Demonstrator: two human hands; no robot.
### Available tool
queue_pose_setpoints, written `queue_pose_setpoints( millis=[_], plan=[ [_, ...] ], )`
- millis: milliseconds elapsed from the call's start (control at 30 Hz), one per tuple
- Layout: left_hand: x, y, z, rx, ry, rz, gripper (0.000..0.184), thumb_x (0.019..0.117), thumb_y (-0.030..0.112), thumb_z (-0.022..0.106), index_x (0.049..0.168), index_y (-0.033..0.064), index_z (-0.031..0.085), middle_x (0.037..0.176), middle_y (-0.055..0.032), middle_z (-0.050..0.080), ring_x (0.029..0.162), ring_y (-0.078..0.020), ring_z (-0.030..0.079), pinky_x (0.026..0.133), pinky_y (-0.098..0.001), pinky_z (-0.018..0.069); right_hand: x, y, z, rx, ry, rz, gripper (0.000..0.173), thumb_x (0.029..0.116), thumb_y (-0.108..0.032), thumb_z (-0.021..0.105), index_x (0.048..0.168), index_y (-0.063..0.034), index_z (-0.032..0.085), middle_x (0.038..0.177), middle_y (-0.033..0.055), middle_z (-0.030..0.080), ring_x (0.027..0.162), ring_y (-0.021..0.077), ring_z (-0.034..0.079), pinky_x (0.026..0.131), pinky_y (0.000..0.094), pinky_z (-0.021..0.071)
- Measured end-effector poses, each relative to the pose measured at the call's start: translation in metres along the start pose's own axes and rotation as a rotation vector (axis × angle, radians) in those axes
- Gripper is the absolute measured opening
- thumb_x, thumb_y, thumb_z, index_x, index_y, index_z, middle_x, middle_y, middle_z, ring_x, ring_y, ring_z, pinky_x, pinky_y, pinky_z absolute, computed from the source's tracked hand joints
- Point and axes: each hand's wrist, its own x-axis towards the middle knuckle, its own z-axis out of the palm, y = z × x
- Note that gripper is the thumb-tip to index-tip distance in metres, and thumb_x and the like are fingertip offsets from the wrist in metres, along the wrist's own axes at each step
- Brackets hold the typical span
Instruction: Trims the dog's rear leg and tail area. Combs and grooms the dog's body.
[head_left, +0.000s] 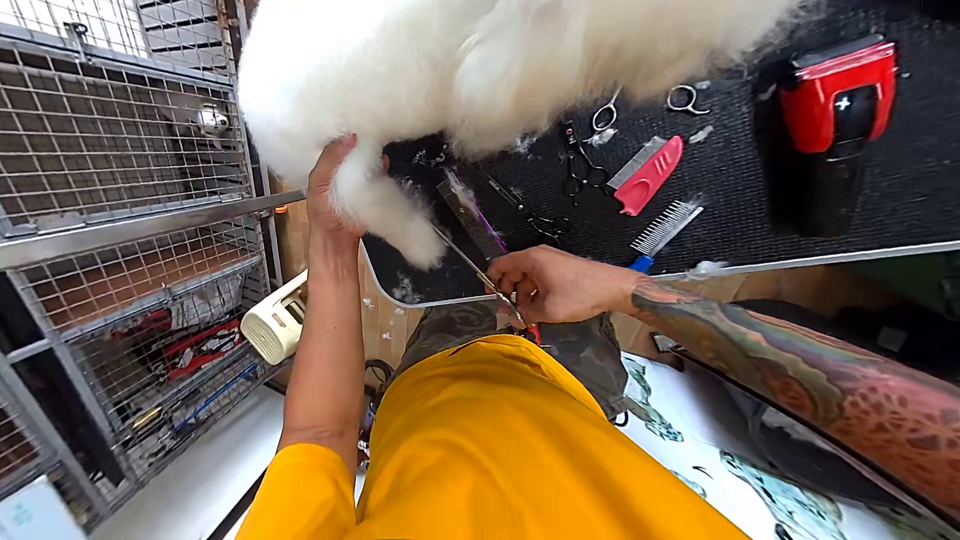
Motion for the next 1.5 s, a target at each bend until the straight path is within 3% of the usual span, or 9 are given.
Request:
queue_pose_setpoints(
  millis=[133, 233, 333, 467, 667, 867, 1100, 1300, 1500],
  plan=[
    [-0.001, 0.001, 0.002, -0.013, 0.001, -0.014, 0.014, 0.0947, 0.024, 0.059, 0.102, 0.0147, 0.067, 0.094, -0.0044, 0.073, 0.088, -0.016, 0.07, 0.083, -0.0381, 0.0597, -0.001, -0.003, -0.002, 0.124, -0.014, -0.042, 0.038, 0.0835, -0.042, 0.077, 0.106, -0.0135, 0.065, 0.088, -0.001, 0.071, 0.073, 0.0098, 0.069, 0.065, 0.0295, 0.0597],
    [0.0, 0.001, 0.001, -0.013, -0.023, -0.013, 0.015, 0.0957, 0.024, 0.058, 0.102, 0.0151, 0.068, 0.094, -0.0039, 0.073, 0.088, -0.0154, 0.07, 0.084, -0.0382, 0.0592, 0.007, -0.011, 0.001, 0.161, -0.008, -0.075, 0.041, 0.0853, -0.05, 0.073, 0.104, -0.0144, 0.066, 0.087, -0.0026, 0.071, 0.073, 0.0082, 0.069, 0.064, 0.0273, 0.0586],
    [0.0, 0.002, 0.001, -0.006, -0.011, -0.011, 0.015, 0.0965, 0.023, 0.057, 0.103, 0.014, 0.067, 0.095, -0.005, 0.072, 0.089, -0.0163, 0.07, 0.084, -0.0389, 0.0596, 0.015, -0.014, 0.006, 0.166, 0.007, -0.057, 0.039, 0.0821, -0.041, 0.08, 0.105, -0.0134, 0.066, 0.086, -0.001, 0.072, 0.072, 0.0101, 0.07, 0.064, 0.0292, 0.0602],
    [0.0, 0.001, -0.001, -0.008, -0.03, -0.012, 0.015, 0.0967, 0.023, 0.056, 0.103, 0.0139, 0.067, 0.095, -0.0047, 0.072, 0.088, -0.0161, 0.07, 0.084, -0.0384, 0.0592, 0.015, -0.009, 0.007, 0.161, 0.007, -0.033, 0.032, 0.0794, -0.013, 0.083, 0.106, -0.0105, 0.065, 0.087, 0.0018, 0.073, 0.07, 0.0121, 0.07, 0.064, 0.0304, 0.0617],
    [-0.001, 0.001, -0.002, -0.013, -0.03, -0.017, 0.014, 0.0962, 0.023, 0.057, 0.103, 0.0142, 0.066, 0.095, -0.0046, 0.072, 0.088, -0.0162, 0.07, 0.084, -0.0385, 0.0594, 0.018, -0.018, 0.007, 0.288, -0.018, -0.075, 0.035, 0.0884, -0.039, 0.073, 0.102, -0.0083, 0.064, 0.084, 0.0048, 0.072, 0.074, 0.0168, 0.073, 0.067, 0.0336, 0.0631],
    [-0.001, 0.001, -0.002, -0.007, -0.04, -0.012, 0.014, 0.0956, 0.025, 0.058, 0.1, 0.0151, 0.067, 0.093, -0.004, 0.072, 0.086, -0.0155, 0.07, 0.082, -0.0373, 0.0594, 0.024, -0.018, 0.006, 0.21, 0.003, -0.03, 0.029, 0.0803, -0.005, 0.083, 0.103, -0.0076, 0.065, 0.084, 0.0048, 0.074, 0.068, 0.0144, 0.072, 0.064, 0.0299, 0.0625],
    [0.0, -0.001, -0.004, -0.017, -0.035, -0.026, 0.017, 0.0956, 0.026, 0.058, 0.103, 0.0133, 0.066, 0.094, -0.0062, 0.072, 0.088, -0.0175, 0.07, 0.082, -0.0384, 0.0593, 0.028, -0.028, 0.003, 0.407, -0.016, -0.091, 0.027, 0.0887, -0.03, 0.071, 0.098, -0.0061, 0.062, 0.083, 0.0092, 0.071, 0.073, 0.0215, 0.073, 0.066, 0.0361, 0.0641],
    [-0.001, -0.001, -0.001, 0.003, -0.02, -0.012, 0.016, 0.0948, 0.026, 0.058, 0.101, 0.0142, 0.068, 0.093, -0.0048, 0.072, 0.087, -0.0167, 0.07, 0.082, -0.0379, 0.0593, 0.033, -0.029, 0.0, 0.329, 0.006, -0.055, 0.025, 0.0817, 0.005, 0.076, 0.102, -0.0022, 0.062, 0.081, 0.011, 0.073, 0.065, 0.0211, 0.073, 0.062, 0.0347, 0.064],
    [-0.001, -0.002, -0.002, 0.039, -0.022, 0.009, 0.015, 0.0946, 0.026, 0.059, 0.101, 0.0151, 0.068, 0.094, -0.0042, 0.072, 0.088, -0.0169, 0.07, 0.083, -0.0393, 0.059, 0.034, -0.034, -0.005, 0.417, 0.029, -0.097, 0.029, 0.0869, -0.028, 0.073, 0.1, -0.004, 0.063, 0.078, 0.0108, 0.071, 0.067, 0.0225, 0.073, 0.06, 0.0371, 0.0633]
  ],
)
